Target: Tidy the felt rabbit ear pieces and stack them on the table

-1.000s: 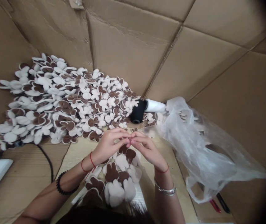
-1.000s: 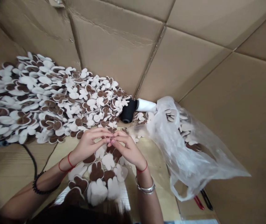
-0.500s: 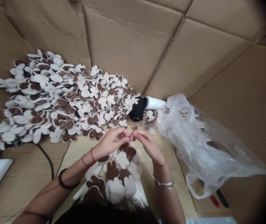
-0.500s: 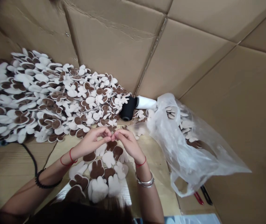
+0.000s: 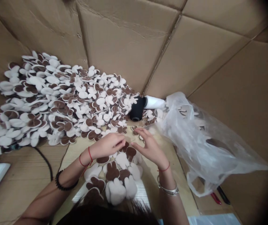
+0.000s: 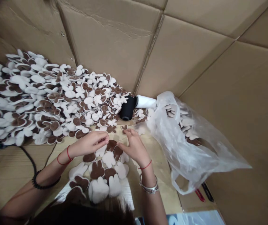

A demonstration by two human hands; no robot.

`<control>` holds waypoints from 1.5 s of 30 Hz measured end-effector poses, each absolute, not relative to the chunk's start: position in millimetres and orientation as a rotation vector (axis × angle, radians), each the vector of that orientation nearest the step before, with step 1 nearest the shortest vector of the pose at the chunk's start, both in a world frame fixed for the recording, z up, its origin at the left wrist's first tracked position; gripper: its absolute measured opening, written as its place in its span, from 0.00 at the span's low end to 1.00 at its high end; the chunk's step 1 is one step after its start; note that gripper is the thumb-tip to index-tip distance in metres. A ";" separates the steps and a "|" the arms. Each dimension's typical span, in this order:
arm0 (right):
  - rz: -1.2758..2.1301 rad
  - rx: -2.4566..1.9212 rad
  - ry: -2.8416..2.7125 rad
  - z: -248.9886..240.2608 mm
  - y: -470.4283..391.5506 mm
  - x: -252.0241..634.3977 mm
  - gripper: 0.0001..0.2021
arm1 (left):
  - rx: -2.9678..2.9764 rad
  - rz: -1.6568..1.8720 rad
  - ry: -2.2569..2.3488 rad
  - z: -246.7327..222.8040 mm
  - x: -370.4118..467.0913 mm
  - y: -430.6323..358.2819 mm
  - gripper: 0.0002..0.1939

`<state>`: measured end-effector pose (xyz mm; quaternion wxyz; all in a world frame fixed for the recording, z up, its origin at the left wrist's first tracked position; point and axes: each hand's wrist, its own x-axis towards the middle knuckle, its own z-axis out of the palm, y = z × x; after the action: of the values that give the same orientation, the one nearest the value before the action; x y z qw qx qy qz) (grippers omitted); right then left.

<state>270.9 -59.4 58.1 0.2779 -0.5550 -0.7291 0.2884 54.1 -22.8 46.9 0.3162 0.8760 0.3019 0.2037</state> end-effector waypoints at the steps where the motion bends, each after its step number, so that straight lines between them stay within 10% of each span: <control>1: 0.788 -1.409 -1.979 56.5 -61.5 267.5 0.20 | 2.338 0.509 0.767 45.3 56.3 -24.0 0.09; 12: 1.553 -1.112 -1.435 13.4 -47.6 252.9 0.13 | 2.286 0.629 0.896 33.9 63.4 -19.0 0.08; 19: 1.218 -1.280 -1.153 -9.3 -30.6 268.4 0.13 | 2.454 0.397 0.613 -13.9 61.8 -4.5 0.19; 28: 0.849 -1.377 -1.642 -30.6 -33.5 257.5 0.11 | 2.574 0.499 1.378 -33.8 69.6 -17.1 0.09; 45: 0.686 -1.394 -1.901 -58.9 -27.6 246.9 0.12 | 2.550 0.533 1.072 -43.9 64.2 -8.0 0.05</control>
<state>246.9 -27.6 -58.9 0.3363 -0.5348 -0.7292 0.2630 64.2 -8.0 -43.9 0.1615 0.8933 0.3757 0.1866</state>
